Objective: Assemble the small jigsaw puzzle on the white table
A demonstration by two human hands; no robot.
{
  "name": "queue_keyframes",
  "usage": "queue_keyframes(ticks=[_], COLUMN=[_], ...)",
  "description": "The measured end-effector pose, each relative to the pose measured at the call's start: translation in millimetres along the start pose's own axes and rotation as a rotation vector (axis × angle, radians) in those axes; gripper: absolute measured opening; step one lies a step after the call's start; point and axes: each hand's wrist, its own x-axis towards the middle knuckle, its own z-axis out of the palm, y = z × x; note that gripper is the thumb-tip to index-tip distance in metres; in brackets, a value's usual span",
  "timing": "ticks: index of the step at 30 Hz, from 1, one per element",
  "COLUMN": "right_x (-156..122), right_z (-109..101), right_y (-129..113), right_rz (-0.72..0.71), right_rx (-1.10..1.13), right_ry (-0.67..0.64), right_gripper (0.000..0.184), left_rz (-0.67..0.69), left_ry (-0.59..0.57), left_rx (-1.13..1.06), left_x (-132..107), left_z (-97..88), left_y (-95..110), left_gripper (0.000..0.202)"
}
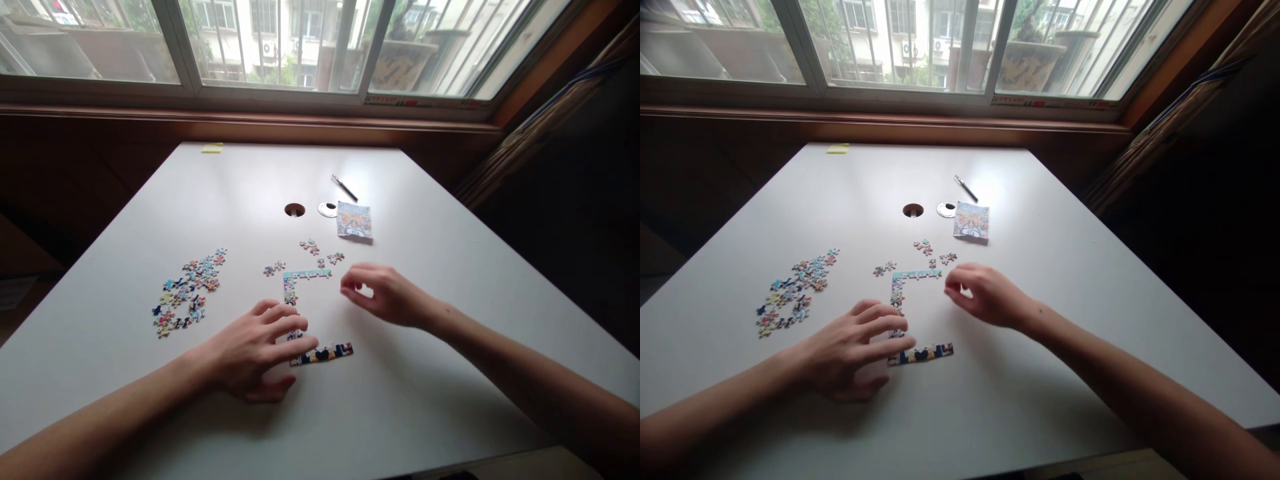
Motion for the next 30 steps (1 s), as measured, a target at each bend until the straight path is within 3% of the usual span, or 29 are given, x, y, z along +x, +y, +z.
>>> queue_keyframes(ticks=[3, 5, 10, 18, 24, 30], right_x=[20.0, 28.8, 29.9, 27.7, 28.0, 36.3], right_z=[4.8, 9.9, 16.6, 16.0, 17.7, 14.1], right_y=[41.7, 60.1, 67.8, 70.8, 71.3, 67.8], right_rz=[0.021, -0.001, -0.003, 0.032, 0.025, 0.077], right_rx=[-0.049, -0.063, -0.064, -0.028, -0.026, -0.054], right_ry=[0.241, 0.316, 0.292, 0.242, 0.25, 0.301], right_gripper=[0.012, 0.009, 0.023, 0.03, 0.025, 0.019], left_rz=[-0.204, -0.326, -0.415, -0.368, -0.182, -0.091], left_ry=[0.106, 0.131, 0.062, 0.147, 0.279, 0.217], left_rx=[0.043, 0.084, 0.105, 0.027, -0.073, -0.049], left_x=[-0.9, 0.1, 3.7, 3.4, 3.0, 0.9], left_z=[4.0, 5.7, 5.0, 2.3, 7.2, 9.6], left_y=[-3.6, -5.9, -7.4, -6.7, -1.3, -1.8], left_gripper=[0.051, 0.062, 0.086, 0.063, 0.03, 0.016])
